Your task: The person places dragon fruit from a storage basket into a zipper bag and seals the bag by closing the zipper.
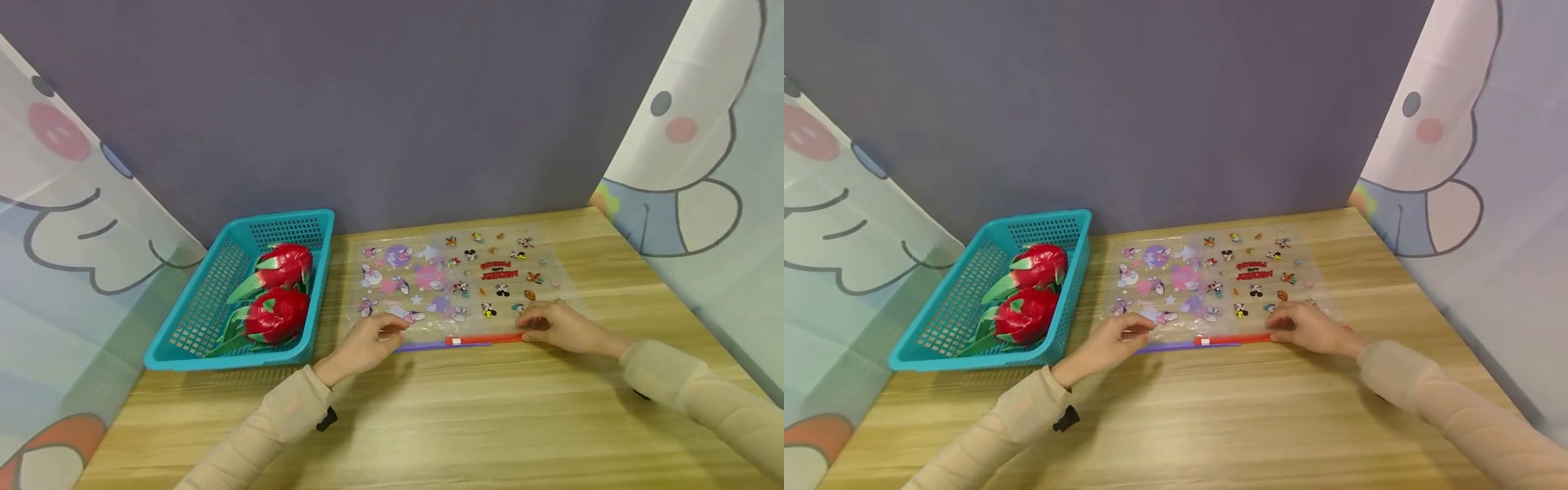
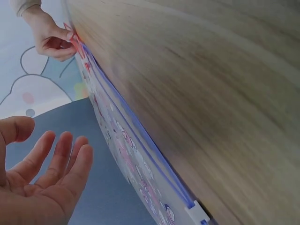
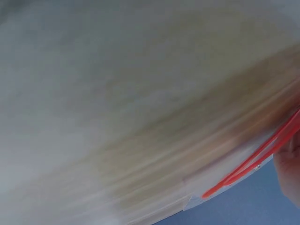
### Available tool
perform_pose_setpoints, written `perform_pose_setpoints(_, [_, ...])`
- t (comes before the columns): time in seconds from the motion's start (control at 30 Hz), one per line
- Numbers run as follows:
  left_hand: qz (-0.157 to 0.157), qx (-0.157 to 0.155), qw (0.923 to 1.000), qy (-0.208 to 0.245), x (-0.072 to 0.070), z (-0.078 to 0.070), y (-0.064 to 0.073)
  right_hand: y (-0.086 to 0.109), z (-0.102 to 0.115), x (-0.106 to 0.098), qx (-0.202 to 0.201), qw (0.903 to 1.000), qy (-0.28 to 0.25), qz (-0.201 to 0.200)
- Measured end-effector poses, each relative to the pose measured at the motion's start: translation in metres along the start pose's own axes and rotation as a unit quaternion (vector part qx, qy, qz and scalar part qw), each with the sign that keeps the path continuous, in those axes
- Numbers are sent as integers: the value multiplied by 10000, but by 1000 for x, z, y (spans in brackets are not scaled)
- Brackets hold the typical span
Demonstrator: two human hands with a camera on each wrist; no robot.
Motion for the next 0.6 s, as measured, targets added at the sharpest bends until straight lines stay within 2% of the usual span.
perform_pose_setpoints(0.17, [61, -22, 10000, 36, 3, 1, 0, 0, 4, -1, -135, 9998, 106, -135])
perform_pose_setpoints(0.37, [111, -1, 9999, 44, 5, 2, -1, 1, 6, -8, -219, 9975, 235, -625])
perform_pose_setpoints(0.6, [115, -62, 9999, 59, 8, 5, 0, -1, 13, -15, -201, 9975, 150, -656])
Point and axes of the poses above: each hand's wrist, its own y-axis away from the middle knuckle, its own x-axis out of the palm, z = x × y, the point moved 9 cm from there along -y, towards the middle knuckle, and after that the axes turned 13 degrees about x, right-handed, at the moved point
